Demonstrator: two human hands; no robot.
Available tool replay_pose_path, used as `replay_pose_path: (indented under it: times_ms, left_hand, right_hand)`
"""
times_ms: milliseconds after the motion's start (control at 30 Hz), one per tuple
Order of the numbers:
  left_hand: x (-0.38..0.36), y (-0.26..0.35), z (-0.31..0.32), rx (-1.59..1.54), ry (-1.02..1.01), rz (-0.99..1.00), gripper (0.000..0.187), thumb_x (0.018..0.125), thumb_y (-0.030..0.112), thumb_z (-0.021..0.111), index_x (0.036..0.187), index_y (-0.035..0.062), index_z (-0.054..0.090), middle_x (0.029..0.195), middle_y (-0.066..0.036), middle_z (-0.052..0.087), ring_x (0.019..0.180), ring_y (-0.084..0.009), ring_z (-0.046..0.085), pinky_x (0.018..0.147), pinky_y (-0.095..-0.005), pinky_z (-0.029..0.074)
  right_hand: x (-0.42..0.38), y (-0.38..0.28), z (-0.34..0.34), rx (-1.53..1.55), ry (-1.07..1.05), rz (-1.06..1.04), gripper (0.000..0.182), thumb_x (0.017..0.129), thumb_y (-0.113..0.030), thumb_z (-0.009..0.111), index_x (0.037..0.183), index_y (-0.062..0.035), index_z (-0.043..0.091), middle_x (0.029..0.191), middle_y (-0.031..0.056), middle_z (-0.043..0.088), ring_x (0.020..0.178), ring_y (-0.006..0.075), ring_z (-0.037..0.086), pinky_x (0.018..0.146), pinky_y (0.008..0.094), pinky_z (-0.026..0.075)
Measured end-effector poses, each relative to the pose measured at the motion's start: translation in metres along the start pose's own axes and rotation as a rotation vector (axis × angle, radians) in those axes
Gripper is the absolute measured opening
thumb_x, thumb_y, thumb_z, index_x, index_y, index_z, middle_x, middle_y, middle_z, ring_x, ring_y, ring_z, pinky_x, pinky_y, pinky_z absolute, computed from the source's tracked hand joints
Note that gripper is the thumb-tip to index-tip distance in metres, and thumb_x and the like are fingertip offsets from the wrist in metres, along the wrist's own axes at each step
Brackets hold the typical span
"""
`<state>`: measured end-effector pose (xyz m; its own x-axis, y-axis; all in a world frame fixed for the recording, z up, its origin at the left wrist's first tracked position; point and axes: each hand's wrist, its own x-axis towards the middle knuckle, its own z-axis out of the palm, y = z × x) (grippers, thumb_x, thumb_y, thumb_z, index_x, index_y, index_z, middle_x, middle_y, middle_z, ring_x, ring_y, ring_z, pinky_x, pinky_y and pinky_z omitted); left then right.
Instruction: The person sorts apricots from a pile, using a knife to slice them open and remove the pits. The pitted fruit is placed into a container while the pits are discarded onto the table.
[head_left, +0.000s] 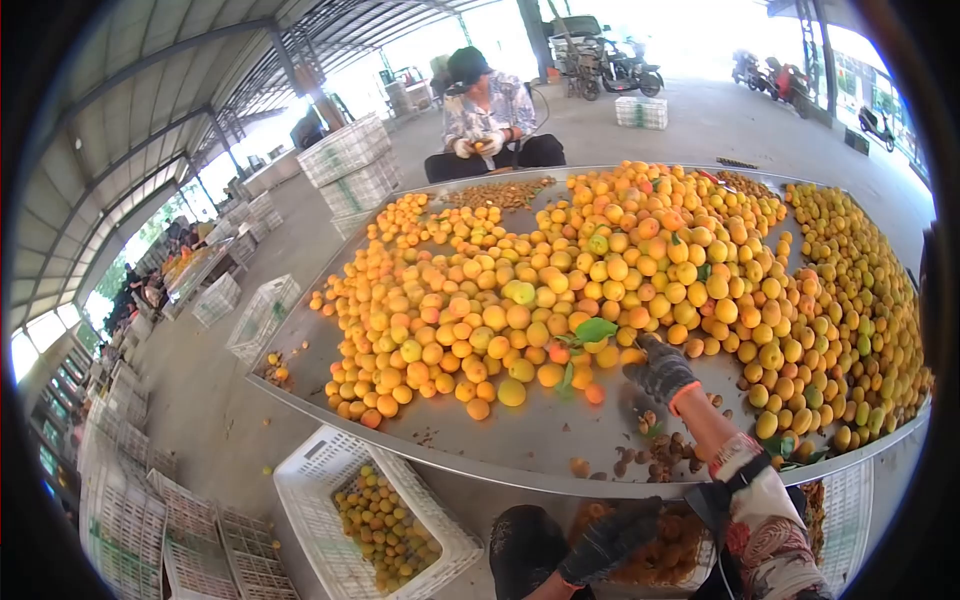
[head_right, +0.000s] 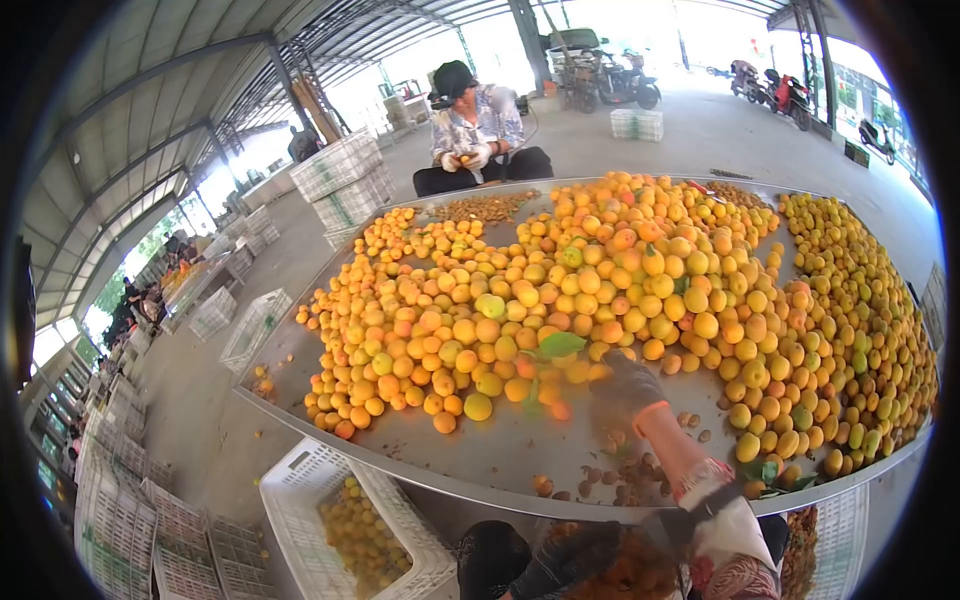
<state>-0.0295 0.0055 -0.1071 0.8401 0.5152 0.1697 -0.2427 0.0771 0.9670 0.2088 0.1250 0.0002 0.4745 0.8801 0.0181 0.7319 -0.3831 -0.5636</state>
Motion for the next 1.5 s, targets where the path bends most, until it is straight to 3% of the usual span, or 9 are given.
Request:
replay_pose_path:
  times_ms: [67, 267, 400, 567, 900, 933, 1067, 1433, 1500]
  left_hand:
    - [0.016, 0.079, 0.003, -0.35, 0.191, -0.284, 0.035, 0.09, 0.011, 0.047, 0.123, 0.0013, 0.043, 0.113, -0.007, 0.052, 0.1, -0.0137, 0.051, 0.082, -0.0254, 0.044]
    - [0.049, 0.112, 0.003, -0.025, 0.643, -0.019, 0.04, 0.087, 0.016, 0.055, 0.121, 0.0, 0.045, 0.108, -0.004, 0.054, 0.093, -0.0088, 0.05, 0.083, -0.022, 0.041]
    - [0.049, 0.12, 0.006, 0.131, 0.466, -0.029, 0.039, 0.086, 0.019, 0.056, 0.12, 0.0018, 0.047, 0.104, -0.003, 0.055, 0.091, -0.0085, 0.05, 0.081, -0.0218, 0.042]
    - [0.038, 0.124, 0.022, -0.328, 0.595, -0.321, 0.032, 0.086, 0.017, 0.056, 0.114, 0.0031, 0.05, 0.1, -0.006, 0.057, 0.093, -0.0126, 0.053, 0.077, -0.0243, 0.047]
    - [0.029, 0.112, 0.023, -0.641, 0.652, -0.144, 0.031, 0.083, 0.008, 0.058, 0.113, 0.0052, 0.049, 0.102, -0.008, 0.053, 0.087, -0.0201, 0.058, 0.076, -0.0262, 0.051]
    - [0.029, 0.118, 0.023, -0.663, 0.639, -0.179, 0.032, 0.083, 0.008, 0.058, 0.113, 0.0053, 0.048, 0.102, -0.008, 0.053, 0.086, -0.0192, 0.058, 0.075, -0.0262, 0.051]
    - [0.029, 0.107, 0.019, -0.674, 0.599, -0.173, 0.033, 0.084, 0.009, 0.058, 0.115, 0.0068, 0.048, 0.102, -0.006, 0.054, 0.084, -0.0164, 0.058, 0.074, -0.0267, 0.052]
    - [0.03, 0.115, 0.02, -0.873, 0.546, -0.082, 0.039, 0.085, 0.024, 0.058, 0.114, 0.0008, 0.046, 0.102, -0.01, 0.058, 0.08, -0.0179, 0.059, 0.073, -0.0302, 0.052]
    - [0.031, 0.12, 0.023, -0.787, 0.548, -0.097, 0.041, 0.084, 0.038, 0.055, 0.107, 0.0037, 0.051, 0.085, -0.01, 0.06, 0.068, -0.0206, 0.058, 0.06, -0.0332, 0.051]
  right_hand:
    - [-0.018, -0.002, -0.008, 0.225, -0.13, 0.015, 0.051, 0.073, -0.02, 0.068, 0.117, -0.0046, 0.047, 0.094, 0.0096, 0.059, 0.08, 0.0153, 0.057, 0.069, 0.0268, 0.047]
    - [-0.131, -0.036, -0.04, 0.382, -0.236, -0.257, 0.046, 0.072, -0.018, 0.07, 0.112, -0.0035, 0.05, 0.094, 0.0091, 0.059, 0.083, 0.0144, 0.057, 0.072, 0.0268, 0.046]
    - [-0.169, -0.042, -0.048, 0.291, -0.148, -0.426, 0.047, 0.072, -0.019, 0.07, 0.111, -0.003, 0.05, 0.101, 0.0108, 0.058, 0.092, 0.0168, 0.056, 0.078, 0.029, 0.045]
    - [-0.189, -0.039, -0.068, 0.345, -0.248, -0.297, 0.045, 0.071, -0.014, 0.069, 0.11, -0.0027, 0.05, 0.1, 0.013, 0.058, 0.088, 0.021, 0.057, 0.074, 0.0304, 0.046]
    - [-0.202, 0.051, -0.069, 0.177, -0.009, -0.413, 0.023, 0.08, -0.014, 0.058, 0.098, 0.0001, 0.057, 0.074, 0.0033, 0.056, 0.067, 0.0156, 0.055, 0.059, 0.0281, 0.045]
    - [-0.201, 0.053, -0.061, 0.873, -0.164, -0.01, 0.018, 0.082, -0.011, 0.056, 0.095, -0.0003, 0.06, 0.074, 0.0005, 0.055, 0.065, 0.0114, 0.053, 0.056, 0.025, 0.043]
    - [-0.226, 0.015, -0.101, 0.891, -0.212, 0.178, 0.021, 0.083, -0.011, 0.055, 0.1, 0.0002, 0.058, 0.074, 0.0005, 0.054, 0.064, 0.0097, 0.052, 0.056, 0.0238, 0.043]
    - [-0.228, 0.063, -0.056, 0.415, 0.013, -0.174, 0.026, 0.081, -0.011, 0.056, 0.104, 0.0004, 0.052, 0.083, 0.012, 0.058, 0.072, 0.0227, 0.055, 0.064, 0.0313, 0.045]
    - [-0.236, 0.036, -0.055, 0.421, 0.106, -0.252, 0.026, 0.08, 0.002, 0.055, 0.106, -0.0009, 0.052, 0.085, 0.0039, 0.056, 0.073, 0.0109, 0.053, 0.065, 0.0251, 0.045]
